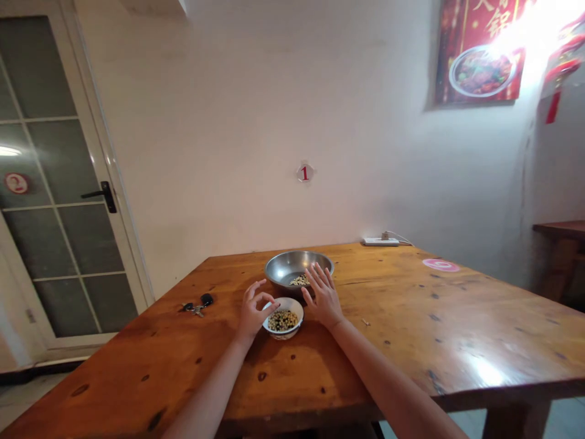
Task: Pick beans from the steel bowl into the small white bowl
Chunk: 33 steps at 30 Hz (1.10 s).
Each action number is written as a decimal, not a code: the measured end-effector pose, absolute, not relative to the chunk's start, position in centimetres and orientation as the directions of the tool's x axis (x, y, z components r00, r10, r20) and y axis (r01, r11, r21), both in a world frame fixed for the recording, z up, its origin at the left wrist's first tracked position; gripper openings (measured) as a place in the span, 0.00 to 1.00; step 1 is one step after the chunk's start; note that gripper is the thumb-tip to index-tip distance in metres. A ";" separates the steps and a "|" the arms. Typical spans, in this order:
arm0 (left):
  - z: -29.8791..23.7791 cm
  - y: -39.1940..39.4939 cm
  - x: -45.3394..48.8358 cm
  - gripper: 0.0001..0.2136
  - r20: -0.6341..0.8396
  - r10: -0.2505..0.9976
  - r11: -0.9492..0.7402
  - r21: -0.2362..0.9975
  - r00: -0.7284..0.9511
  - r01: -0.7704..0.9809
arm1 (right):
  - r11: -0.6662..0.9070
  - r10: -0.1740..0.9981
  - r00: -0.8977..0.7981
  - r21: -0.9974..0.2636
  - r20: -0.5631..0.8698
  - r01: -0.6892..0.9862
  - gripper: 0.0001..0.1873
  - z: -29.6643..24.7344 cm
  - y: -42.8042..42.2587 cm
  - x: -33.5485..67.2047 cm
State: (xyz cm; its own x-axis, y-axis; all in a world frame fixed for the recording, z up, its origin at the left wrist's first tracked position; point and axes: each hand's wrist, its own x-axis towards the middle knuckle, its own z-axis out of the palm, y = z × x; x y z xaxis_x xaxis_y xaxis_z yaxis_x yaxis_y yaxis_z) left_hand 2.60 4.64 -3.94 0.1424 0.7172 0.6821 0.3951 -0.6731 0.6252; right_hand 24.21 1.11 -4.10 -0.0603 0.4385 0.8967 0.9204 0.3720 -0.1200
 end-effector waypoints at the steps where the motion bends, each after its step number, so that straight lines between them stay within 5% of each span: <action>1: -4.0 4.7 2.6 0.06 0.680 0.719 -0.673 0.628 0.145 0.391 | 0.363 0.451 -0.079 -0.102 0.889 0.926 0.25 -4.1 1.1 24.1; 8: -3.9 4.5 2.5 0.06 0.563 0.803 -0.591 0.707 0.196 0.388 | 0.142 0.621 -0.020 -0.088 0.783 0.986 0.32 -4.6 1.0 23.8; 19: -4.4 5.1 2.6 0.08 0.522 0.816 -0.578 0.742 0.248 0.340 | 0.101 0.715 -0.010 -0.089 0.699 0.991 0.35 0.4 1.8 24.7; 25: -4.7 5.5 2.6 0.08 0.546 0.816 -0.578 0.759 0.190 0.300 | 0.063 0.885 0.004 -0.129 0.465 0.990 0.43 2.9 3.6 23.1; 33: -4.3 5.3 2.5 0.06 0.496 0.852 -0.522 0.790 0.166 0.321 | -0.028 0.947 0.080 -0.169 0.312 0.985 0.41 2.8 7.2 22.0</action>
